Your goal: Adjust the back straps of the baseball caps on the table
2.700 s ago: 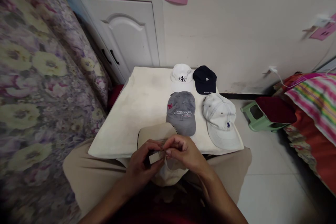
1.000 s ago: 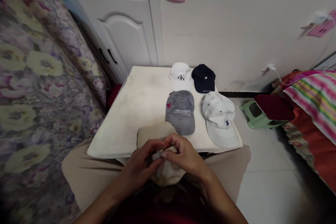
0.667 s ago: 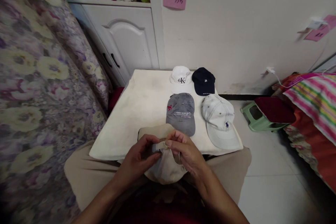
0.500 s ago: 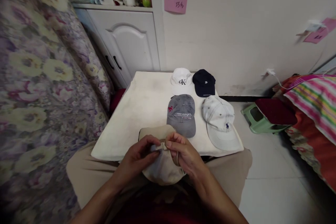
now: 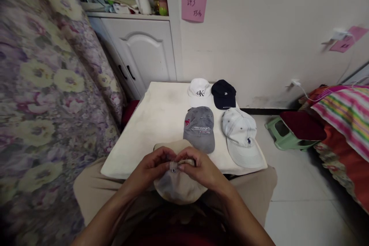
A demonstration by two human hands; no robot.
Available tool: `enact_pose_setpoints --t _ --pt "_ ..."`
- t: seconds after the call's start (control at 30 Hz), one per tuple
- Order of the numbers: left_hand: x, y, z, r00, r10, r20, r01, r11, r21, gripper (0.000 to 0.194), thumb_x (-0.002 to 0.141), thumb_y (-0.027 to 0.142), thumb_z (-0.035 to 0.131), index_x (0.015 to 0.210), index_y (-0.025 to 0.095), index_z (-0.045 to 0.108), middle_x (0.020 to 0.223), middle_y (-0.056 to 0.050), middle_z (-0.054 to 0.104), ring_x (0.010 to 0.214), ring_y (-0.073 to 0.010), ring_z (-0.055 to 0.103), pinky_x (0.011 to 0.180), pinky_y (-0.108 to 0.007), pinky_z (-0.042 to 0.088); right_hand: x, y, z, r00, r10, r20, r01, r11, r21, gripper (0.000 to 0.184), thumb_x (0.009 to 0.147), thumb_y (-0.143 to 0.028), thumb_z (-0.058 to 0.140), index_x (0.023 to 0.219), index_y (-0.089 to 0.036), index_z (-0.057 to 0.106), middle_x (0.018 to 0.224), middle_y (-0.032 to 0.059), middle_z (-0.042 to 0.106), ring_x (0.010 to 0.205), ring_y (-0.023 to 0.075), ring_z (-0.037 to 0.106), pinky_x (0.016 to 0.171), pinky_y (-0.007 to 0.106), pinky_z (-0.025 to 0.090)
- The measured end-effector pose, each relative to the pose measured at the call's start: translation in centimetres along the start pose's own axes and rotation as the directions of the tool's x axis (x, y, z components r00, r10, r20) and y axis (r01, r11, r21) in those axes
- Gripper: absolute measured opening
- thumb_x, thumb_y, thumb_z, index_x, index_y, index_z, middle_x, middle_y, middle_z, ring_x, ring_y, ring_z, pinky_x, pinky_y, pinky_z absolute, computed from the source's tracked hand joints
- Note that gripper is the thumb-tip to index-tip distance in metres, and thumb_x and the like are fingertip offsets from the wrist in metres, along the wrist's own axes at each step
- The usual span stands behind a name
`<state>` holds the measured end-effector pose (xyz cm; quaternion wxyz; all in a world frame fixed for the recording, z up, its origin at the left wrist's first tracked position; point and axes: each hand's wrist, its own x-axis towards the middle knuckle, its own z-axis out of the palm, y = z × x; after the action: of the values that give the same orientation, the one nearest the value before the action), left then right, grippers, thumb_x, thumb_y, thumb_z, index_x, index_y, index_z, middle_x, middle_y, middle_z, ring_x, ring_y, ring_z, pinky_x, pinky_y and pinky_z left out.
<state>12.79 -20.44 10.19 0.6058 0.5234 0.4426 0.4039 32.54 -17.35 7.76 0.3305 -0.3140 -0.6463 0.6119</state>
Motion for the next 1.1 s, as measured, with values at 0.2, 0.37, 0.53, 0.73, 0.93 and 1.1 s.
enact_pose_setpoints --t 0.2,0.37,0.53,0.73,0.93,1.1 --pt "0.6 -0.8 0.0 1.000 -0.010 0.001 0.010 0.999 -0.045 0.018 0.075 0.025 0.069 0.089 0.018 0.061 0.087 -0.002 0.066 0.084 -0.0176 0.061 0.078 -0.032 0.046 0.2 -0.3 -0.3 0.999 -0.006 0.038 0.011 0.992 -0.127 0.011 0.083 -0.022 0.067 0.094 -0.022 0.066 0.091 0.0011 0.063 0.087 0.0187 0.058 0.077 0.030 0.043" --pt "0.9 -1.2 -0.2 1.000 -0.003 -0.012 0.002 0.999 -0.033 0.018 0.075 0.027 0.070 0.087 0.017 0.062 0.084 -0.003 0.066 0.081 -0.0174 0.061 0.074 -0.030 0.047 0.5 -0.7 -0.5 0.996 -0.065 0.058 0.076 0.971 -0.228 0.008 0.085 -0.022 0.066 0.092 -0.024 0.068 0.093 0.0020 0.063 0.092 0.0205 0.058 0.082 0.033 0.043" --pt "0.9 -1.3 -0.1 0.999 -0.005 -0.033 0.004 0.999 -0.034 0.016 0.074 0.024 0.070 0.086 0.016 0.062 0.084 -0.002 0.065 0.081 -0.0167 0.061 0.073 -0.029 0.045 1.0 -0.9 -0.2 0.999 -0.029 0.026 0.035 0.966 -0.257 0.005 0.083 -0.018 0.065 0.086 -0.022 0.067 0.086 0.0011 0.064 0.083 0.0188 0.059 0.073 0.030 0.043" --pt "1.1 -1.6 0.0 0.998 -0.001 -0.061 -0.001 0.999 -0.036 0.017 0.074 0.024 0.070 0.085 0.015 0.061 0.081 -0.001 0.064 0.077 -0.0152 0.059 0.071 -0.028 0.043 1.6 -0.1 0.3 0.994 0.101 0.032 -0.098 0.992 -0.081 0.006 0.079 -0.018 0.066 0.078 -0.019 0.060 0.070 -0.0020 0.060 0.064 0.0134 0.054 0.059 0.025 0.038" --pt "1.4 -1.8 0.0 0.994 0.010 -0.107 -0.005 0.999 0.045 0.016 0.073 0.026 0.069 0.084 0.016 0.061 0.078 -0.002 0.063 0.074 -0.0157 0.057 0.066 -0.026 0.042 2.0 0.8 0.9 0.993 0.102 -0.056 -0.106 0.992 -0.063 0.012 0.073 -0.016 0.067 0.075 -0.019 0.056 0.068 -0.0034 0.056 0.064 0.0130 0.052 0.058 0.024 0.038" --pt "1.6 -2.3 -0.3 0.992 0.023 -0.122 -0.011 0.995 0.099 0.013 0.075 0.025 0.065 0.084 0.017 0.061 0.080 -0.002 0.063 0.075 -0.0166 0.057 0.066 -0.026 0.042 2.1 1.4 1.7 0.990 0.036 -0.138 -0.062 0.980 -0.188 0.012 0.072 -0.010 0.061 0.074 -0.020 0.055 0.071 -0.0026 0.057 0.065 0.0137 0.050 0.059 0.025 0.037"
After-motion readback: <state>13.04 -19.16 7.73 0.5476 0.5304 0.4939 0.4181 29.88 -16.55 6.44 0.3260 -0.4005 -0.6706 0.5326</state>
